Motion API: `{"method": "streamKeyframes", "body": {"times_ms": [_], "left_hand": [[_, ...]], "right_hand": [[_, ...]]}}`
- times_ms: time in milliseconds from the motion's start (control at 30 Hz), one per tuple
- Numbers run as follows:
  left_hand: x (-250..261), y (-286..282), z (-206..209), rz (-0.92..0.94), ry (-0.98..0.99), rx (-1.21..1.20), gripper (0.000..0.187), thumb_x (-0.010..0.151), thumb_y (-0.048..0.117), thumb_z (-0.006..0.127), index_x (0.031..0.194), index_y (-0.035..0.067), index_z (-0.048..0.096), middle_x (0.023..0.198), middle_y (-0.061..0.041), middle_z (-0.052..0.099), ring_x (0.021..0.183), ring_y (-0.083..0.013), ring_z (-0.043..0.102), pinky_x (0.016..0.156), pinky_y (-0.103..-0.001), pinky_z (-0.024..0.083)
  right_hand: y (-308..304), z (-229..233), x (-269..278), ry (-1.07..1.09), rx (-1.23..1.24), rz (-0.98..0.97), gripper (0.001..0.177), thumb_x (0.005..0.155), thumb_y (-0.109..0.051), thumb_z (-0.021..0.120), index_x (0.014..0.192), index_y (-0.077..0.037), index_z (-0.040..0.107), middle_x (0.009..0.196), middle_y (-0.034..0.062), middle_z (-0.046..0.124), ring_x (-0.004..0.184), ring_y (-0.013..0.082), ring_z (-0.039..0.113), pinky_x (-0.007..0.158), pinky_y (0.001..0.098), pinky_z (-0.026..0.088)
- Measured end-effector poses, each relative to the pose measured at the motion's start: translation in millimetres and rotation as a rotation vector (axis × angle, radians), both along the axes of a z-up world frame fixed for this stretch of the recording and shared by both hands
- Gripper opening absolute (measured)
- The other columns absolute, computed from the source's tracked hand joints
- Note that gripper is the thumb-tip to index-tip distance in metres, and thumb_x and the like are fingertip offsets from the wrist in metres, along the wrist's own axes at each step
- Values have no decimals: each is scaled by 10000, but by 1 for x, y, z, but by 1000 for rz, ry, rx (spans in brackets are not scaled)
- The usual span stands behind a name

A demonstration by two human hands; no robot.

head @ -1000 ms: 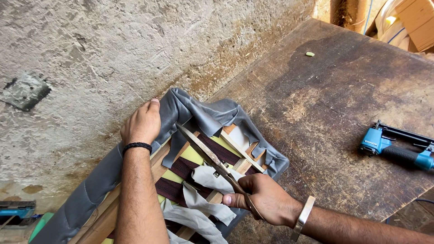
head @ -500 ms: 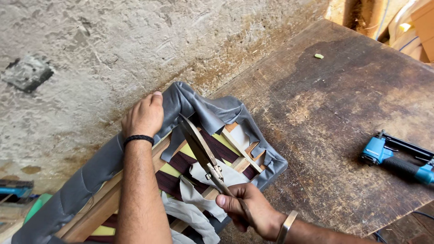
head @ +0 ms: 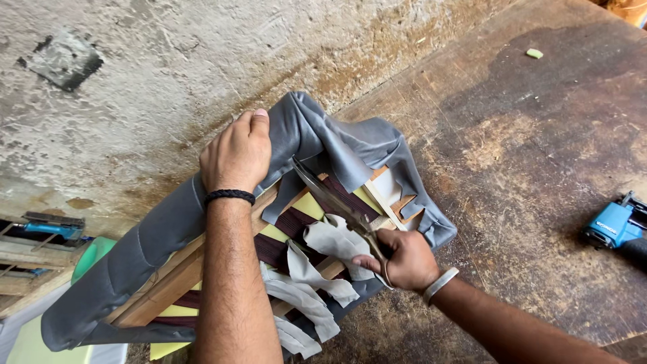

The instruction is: The person trims excess gray upholstery fabric from a chair back using shears, then folds and staples the edges with a pneumatic staple gun. They repeatedly flip the chair to inspect the fit and continue trimming and stapling along the perimeter.

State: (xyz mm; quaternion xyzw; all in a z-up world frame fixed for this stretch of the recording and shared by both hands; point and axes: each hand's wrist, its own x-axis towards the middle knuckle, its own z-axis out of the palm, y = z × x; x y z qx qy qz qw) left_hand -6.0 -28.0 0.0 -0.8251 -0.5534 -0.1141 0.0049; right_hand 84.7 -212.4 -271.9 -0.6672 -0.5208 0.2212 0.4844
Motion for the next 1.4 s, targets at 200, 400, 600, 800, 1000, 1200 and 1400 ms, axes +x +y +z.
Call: {"method": "streamKeyframes", "body": {"times_ms": [200, 400, 600, 800, 1000, 1200, 1400], "left_hand": [[6, -1, 1, -13, 1, -19, 597, 1022, 544, 266, 1404, 222, 592, 1429, -117, 594, 1352, -338, 519, 1168, -502, 315], [3, 6, -1, 4, 1, -28, 591, 1020, 557, 267, 1404, 230, 576, 1420, -114, 593, 1342, -334, 522, 1155, -495, 322], [6, 13, 3, 4, -4, -39, 589, 1007, 556, 278, 1414, 255, 580, 1436, -102, 586, 1333, -352, 529, 1145, -502, 344], [2, 16, 1, -5, -16, -11, 591, 998, 559, 290, 1414, 249, 573, 1432, -98, 580, 1328, -354, 519, 1131, -503, 337], [1, 10, 0, -33, -19, 29, 555, 1024, 524, 315, 1351, 211, 636, 1348, -137, 645, 1265, -380, 573, 1093, -514, 386], [2, 4, -5, -47, -42, 27, 515, 1027, 501, 324, 1247, 198, 678, 1240, -138, 702, 1179, -378, 628, 1037, -518, 431], [-1, 7, 3, -91, -37, 59, 522, 1032, 500, 313, 1245, 198, 682, 1213, -135, 715, 1150, -377, 642, 1029, -539, 428]], "right_hand": [[39, -16, 10, -76, 113, -39, 581, 794, -617, 785, 658, -103, 552, 528, 19, 554, 465, 171, 569, 470, 343, 477], [23, -11, -2, 193, -45, 148, 497, 781, -549, 812, 618, -137, 587, 511, -11, 586, 459, 126, 575, 446, 317, 484], [-5, 16, -32, 684, -130, 341, 458, 803, -480, 804, 661, -99, 593, 508, -11, 566, 430, 122, 561, 423, 319, 490], [-7, 14, -66, 580, -45, 191, 477, 794, -523, 831, 696, -100, 634, 517, -15, 603, 451, 113, 573, 425, 312, 479], [39, -12, -19, -74, 50, -124, 501, 768, -587, 790, 674, -124, 625, 529, 31, 622, 438, 183, 630, 436, 350, 524], [60, -25, -2, -103, 205, -18, 478, 802, -519, 799, 710, -92, 604, 608, 65, 640, 532, 230, 660, 506, 397, 548], [100, 11, 7, -170, 302, -81, 449, 804, -506, 831, 848, -88, 672, 699, 115, 660, 626, 293, 659, 579, 437, 538]]}}
